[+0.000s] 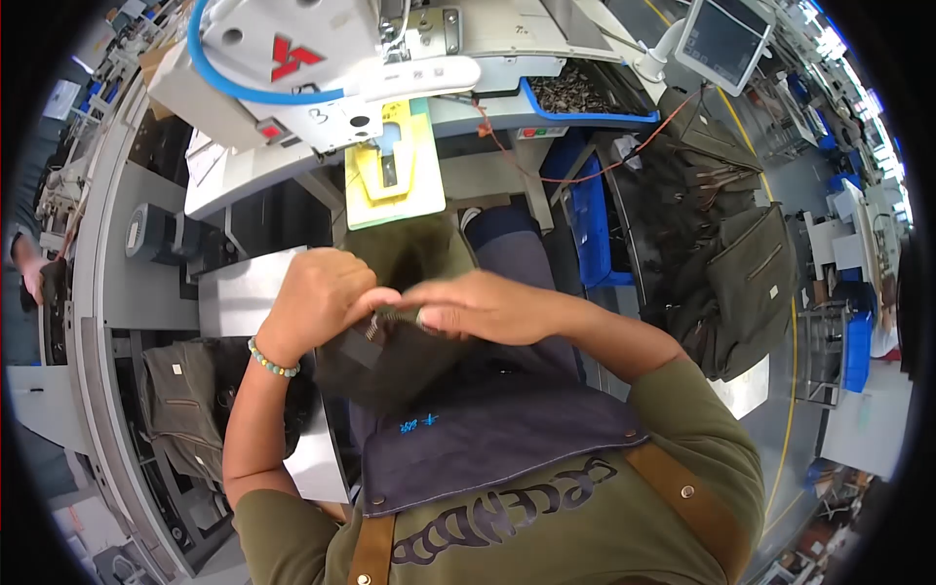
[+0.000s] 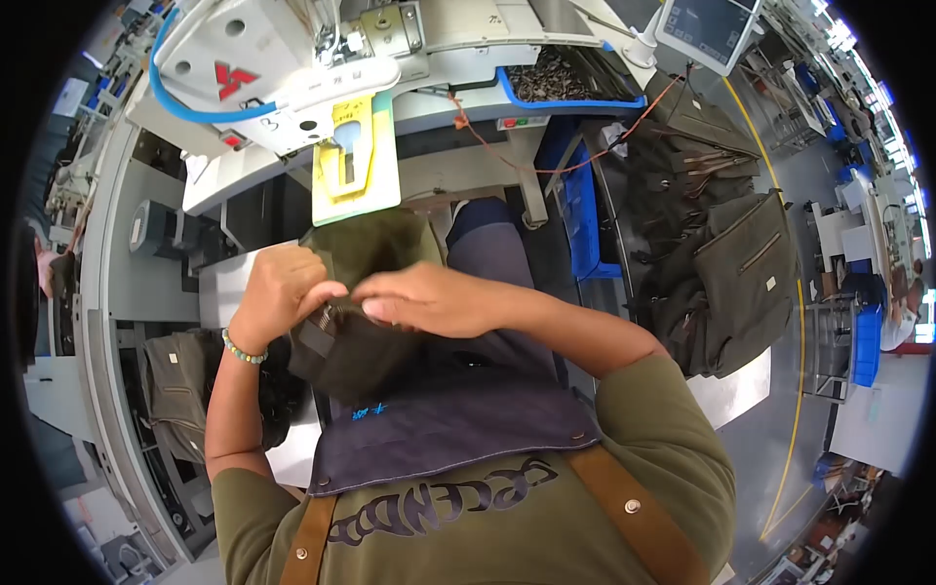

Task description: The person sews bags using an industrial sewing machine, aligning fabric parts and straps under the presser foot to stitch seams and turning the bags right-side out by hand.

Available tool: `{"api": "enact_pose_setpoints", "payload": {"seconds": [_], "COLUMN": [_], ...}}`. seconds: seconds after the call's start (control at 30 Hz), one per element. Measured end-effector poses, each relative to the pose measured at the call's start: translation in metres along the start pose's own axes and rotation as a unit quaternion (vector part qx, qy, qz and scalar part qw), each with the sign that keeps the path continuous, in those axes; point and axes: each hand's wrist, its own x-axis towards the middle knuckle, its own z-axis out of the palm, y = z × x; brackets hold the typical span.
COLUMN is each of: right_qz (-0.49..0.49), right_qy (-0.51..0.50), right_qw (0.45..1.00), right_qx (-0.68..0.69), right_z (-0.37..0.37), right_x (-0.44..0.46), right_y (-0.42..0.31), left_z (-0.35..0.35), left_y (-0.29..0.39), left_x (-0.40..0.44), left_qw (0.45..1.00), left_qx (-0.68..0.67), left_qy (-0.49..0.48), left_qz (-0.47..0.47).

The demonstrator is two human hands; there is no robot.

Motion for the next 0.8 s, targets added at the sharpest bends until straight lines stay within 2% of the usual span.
{"api": "enact_pose_setpoints", "payload": {"seconds": [0.03, 0.07, 0.13, 0.2, 0.23, 0.27, 0.37, 0.4, 0.47, 0.6, 0.8], "right_qz": [0.027, 0.034, 0.166, 0.180, 0.090, 0.044, -0.002, -0.004, -0.006, -0.001, -0.002], "right_qy": [-0.065, -0.063, -0.206, -0.285, -0.294, -0.318, -0.371, -0.380, -0.397, -0.395, -0.382], "right_qw": [0.997, 0.997, 0.964, 0.941, 0.951, 0.944, 0.906, 0.897, 0.870, 0.848, 0.844], "right_qx": [-0.032, -0.023, 0.032, -0.020, -0.030, -0.082, -0.203, -0.228, -0.291, -0.353, -0.377], "right_z": [0.002, 0.005, 0.009, 0.015, 0.027, 0.038, 0.081, 0.095, 0.114, 0.136, 0.141], "right_x": [0.002, 0.005, 0.022, 0.046, 0.062, 0.075, 0.109, 0.116, 0.126, 0.137, 0.141], "right_y": [0.020, 0.040, 0.068, 0.071, 0.102, 0.107, 0.132, 0.140, 0.153, 0.166, 0.171], "left_z": [0.006, 0.015, 0.029, 0.032, 0.040, 0.045, 0.062, 0.063, 0.059, 0.033, 0.037], "left_y": [0.002, 0.006, 0.018, 0.029, 0.034, 0.040, 0.052, 0.050, 0.042, 0.024, 0.012], "left_x": [-0.008, -0.015, -0.023, -0.021, -0.020, -0.017, -0.011, -0.016, -0.030, -0.041, -0.040], "left_qw": [0.999, 0.997, 0.993, 0.986, 0.980, 0.979, 0.968, 0.968, 0.982, 0.991, 0.985], "left_qx": [-0.015, -0.036, -0.035, -0.087, -0.125, -0.130, -0.135, -0.138, -0.113, -0.106, -0.157], "left_qy": [-0.012, -0.026, -0.038, -0.023, 0.004, 0.003, 0.058, 0.056, 0.001, -0.032, -0.019], "left_qz": [0.032, 0.066, 0.106, 0.142, 0.153, 0.155, 0.201, 0.203, 0.153, 0.073, 0.075]}}
